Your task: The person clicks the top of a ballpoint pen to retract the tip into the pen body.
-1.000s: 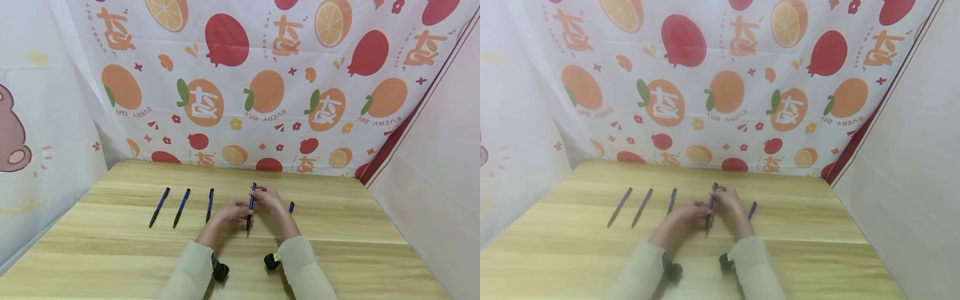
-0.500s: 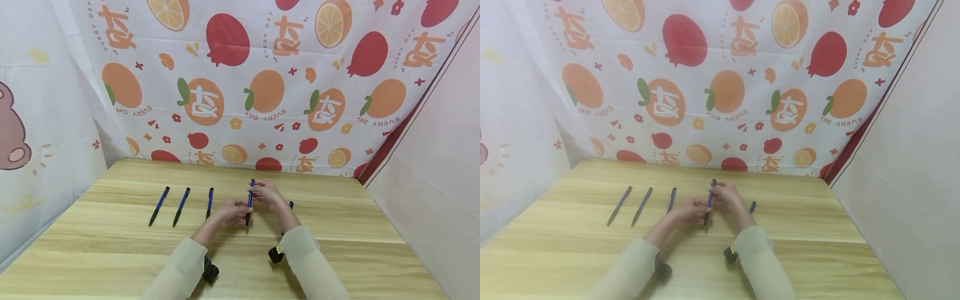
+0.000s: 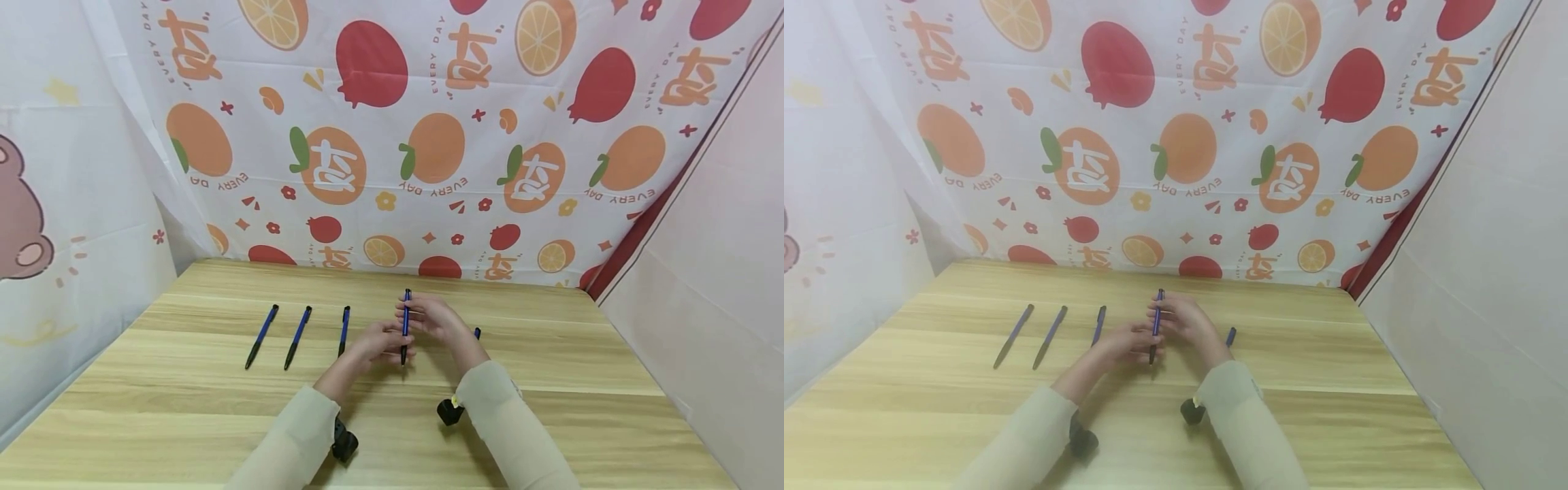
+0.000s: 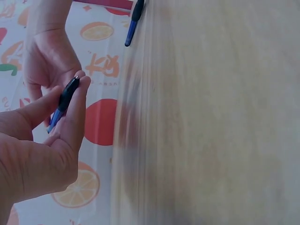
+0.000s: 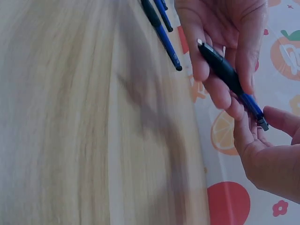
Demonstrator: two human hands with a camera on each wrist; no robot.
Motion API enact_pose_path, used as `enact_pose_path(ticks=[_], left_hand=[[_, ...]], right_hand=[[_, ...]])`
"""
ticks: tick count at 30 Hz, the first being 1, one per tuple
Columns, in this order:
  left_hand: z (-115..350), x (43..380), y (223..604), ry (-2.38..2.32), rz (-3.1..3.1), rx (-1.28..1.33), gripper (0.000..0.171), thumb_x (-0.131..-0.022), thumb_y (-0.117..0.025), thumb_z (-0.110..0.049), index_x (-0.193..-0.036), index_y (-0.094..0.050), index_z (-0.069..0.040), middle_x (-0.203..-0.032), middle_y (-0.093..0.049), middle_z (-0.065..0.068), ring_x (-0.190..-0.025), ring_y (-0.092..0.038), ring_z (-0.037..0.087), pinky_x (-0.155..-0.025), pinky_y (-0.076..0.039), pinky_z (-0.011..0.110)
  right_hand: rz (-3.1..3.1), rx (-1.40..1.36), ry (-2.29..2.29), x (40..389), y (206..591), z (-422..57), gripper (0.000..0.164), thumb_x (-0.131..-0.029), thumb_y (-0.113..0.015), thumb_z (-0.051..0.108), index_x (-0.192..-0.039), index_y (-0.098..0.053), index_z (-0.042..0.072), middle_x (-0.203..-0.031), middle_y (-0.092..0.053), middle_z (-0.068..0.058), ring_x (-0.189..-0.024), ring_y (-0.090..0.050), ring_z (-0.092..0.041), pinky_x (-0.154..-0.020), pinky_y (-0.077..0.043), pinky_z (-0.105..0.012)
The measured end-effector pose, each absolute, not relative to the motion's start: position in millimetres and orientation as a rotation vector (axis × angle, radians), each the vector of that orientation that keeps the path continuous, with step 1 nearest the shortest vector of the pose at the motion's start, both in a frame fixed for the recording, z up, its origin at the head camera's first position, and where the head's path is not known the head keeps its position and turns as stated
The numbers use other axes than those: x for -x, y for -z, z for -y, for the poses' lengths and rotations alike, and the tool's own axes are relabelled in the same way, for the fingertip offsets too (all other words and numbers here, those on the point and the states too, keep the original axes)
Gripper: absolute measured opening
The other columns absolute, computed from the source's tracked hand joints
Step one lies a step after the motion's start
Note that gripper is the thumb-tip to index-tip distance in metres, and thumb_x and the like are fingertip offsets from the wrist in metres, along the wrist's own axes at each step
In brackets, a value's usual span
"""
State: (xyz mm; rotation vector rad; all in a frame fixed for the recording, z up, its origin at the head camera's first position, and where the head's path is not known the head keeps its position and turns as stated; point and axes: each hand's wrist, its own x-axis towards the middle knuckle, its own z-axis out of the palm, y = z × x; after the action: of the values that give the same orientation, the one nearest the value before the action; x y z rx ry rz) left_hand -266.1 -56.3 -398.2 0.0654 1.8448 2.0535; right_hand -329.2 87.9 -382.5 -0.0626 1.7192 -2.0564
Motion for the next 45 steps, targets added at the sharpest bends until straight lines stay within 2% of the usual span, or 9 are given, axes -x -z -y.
enact_pose_path(ticks=[7, 11, 16, 25, 30, 35, 38, 45], left_hand=[[57.0, 264.0, 398.1, -2.071, -1.849, -0.065, 0.035, -0.092, -0.053, 0.000, -0.122, -0.043, 0.013, -0.104, -0.060, 0.028, -0.092, -0.062, 0.035, -0.074, -0.052, 0.038], [58.4, 264.1, 398.7, -2.062, -1.846, -0.077, 0.035, -0.092, -0.053, 0.000, -0.122, -0.044, 0.012, -0.104, -0.061, 0.027, -0.093, -0.062, 0.036, -0.075, -0.052, 0.040], [60.3, 264.5, 397.9, -2.006, -1.873, -0.083, 0.035, -0.092, -0.052, -0.002, -0.124, -0.044, 0.011, -0.111, -0.058, 0.026, -0.095, -0.061, 0.035, -0.076, -0.051, 0.040], [61.3, 263.4, 397.5, -2.010, -1.831, -0.104, 0.037, -0.094, -0.049, -0.003, -0.127, -0.041, 0.011, -0.116, -0.056, 0.026, -0.094, -0.062, 0.032, -0.079, -0.050, 0.039], [60.0, 263.3, 399.0, -2.031, -1.818, -0.133, 0.035, -0.094, -0.048, -0.001, -0.126, -0.041, 0.012, -0.116, -0.055, 0.027, -0.094, -0.062, 0.034, -0.078, -0.051, 0.039], [58.6, 262.6, 399.5, -2.031, -1.820, -0.155, 0.034, -0.094, -0.048, 0.000, -0.125, -0.042, 0.012, -0.115, -0.055, 0.028, -0.094, -0.062, 0.034, -0.077, -0.051, 0.039], [58.4, 261.9, 399.8, -2.017, -1.829, -0.155, 0.034, -0.093, -0.048, 0.000, -0.125, -0.043, 0.012, -0.115, -0.056, 0.027, -0.093, -0.062, 0.033, -0.075, -0.052, 0.037], [55.9, 259.4, 398.9, -2.013, -1.835, -0.153, 0.036, -0.093, -0.049, -0.001, -0.126, -0.042, 0.012, -0.115, -0.056, 0.027, -0.095, -0.061, 0.035, -0.075, -0.052, 0.039]], right_hand=[[-1.629, 0.017, 2.069, 332.2, 380.0, -83.6, 0.034, -0.095, -0.047, 0.006, -0.126, -0.049, -0.008, -0.108, -0.061, -0.018, -0.103, -0.058, -0.031, -0.095, -0.040, -0.040], [-1.618, 0.001, 2.058, 332.7, 378.2, -82.3, 0.035, -0.096, -0.045, 0.008, -0.127, -0.048, -0.007, -0.109, -0.060, -0.018, -0.104, -0.056, -0.032, -0.095, -0.040, -0.040], [-1.587, -0.012, 2.072, 334.9, 378.8, -82.3, 0.035, -0.096, -0.046, 0.008, -0.128, -0.048, -0.006, -0.115, -0.057, -0.020, -0.102, -0.058, -0.030, -0.094, -0.040, -0.041], [-1.581, -0.037, 2.059, 336.5, 377.5, -81.3, 0.034, -0.096, -0.046, 0.011, -0.127, -0.049, -0.002, -0.104, -0.062, -0.011, -0.100, -0.058, -0.027, -0.095, -0.039, -0.041], [-1.612, -0.051, 2.028, 337.2, 374.8, -79.3, 0.036, -0.097, -0.045, 0.018, -0.128, -0.050, 0.001, -0.112, -0.059, -0.012, -0.103, -0.056, -0.027, -0.096, -0.039, -0.042], [-1.618, -0.046, 1.992, 337.1, 371.5, -79.5, 0.048, -0.096, -0.044, 0.030, -0.133, -0.043, 0.000, -0.121, -0.055, -0.012, -0.109, -0.052, -0.027, -0.095, -0.039, -0.042], [-1.616, -0.061, 1.966, 338.0, 370.1, -80.2, 0.054, -0.097, -0.041, 0.036, -0.136, -0.040, -0.001, -0.114, -0.057, -0.010, -0.108, -0.052, -0.026, -0.094, -0.040, -0.042], [-1.648, -0.114, 1.940, 340.6, 370.6, -79.5, 0.053, -0.097, -0.039, 0.041, -0.128, -0.049, 0.000, -0.109, -0.059, -0.009, -0.103, -0.055, -0.024, -0.093, -0.042, -0.042]])
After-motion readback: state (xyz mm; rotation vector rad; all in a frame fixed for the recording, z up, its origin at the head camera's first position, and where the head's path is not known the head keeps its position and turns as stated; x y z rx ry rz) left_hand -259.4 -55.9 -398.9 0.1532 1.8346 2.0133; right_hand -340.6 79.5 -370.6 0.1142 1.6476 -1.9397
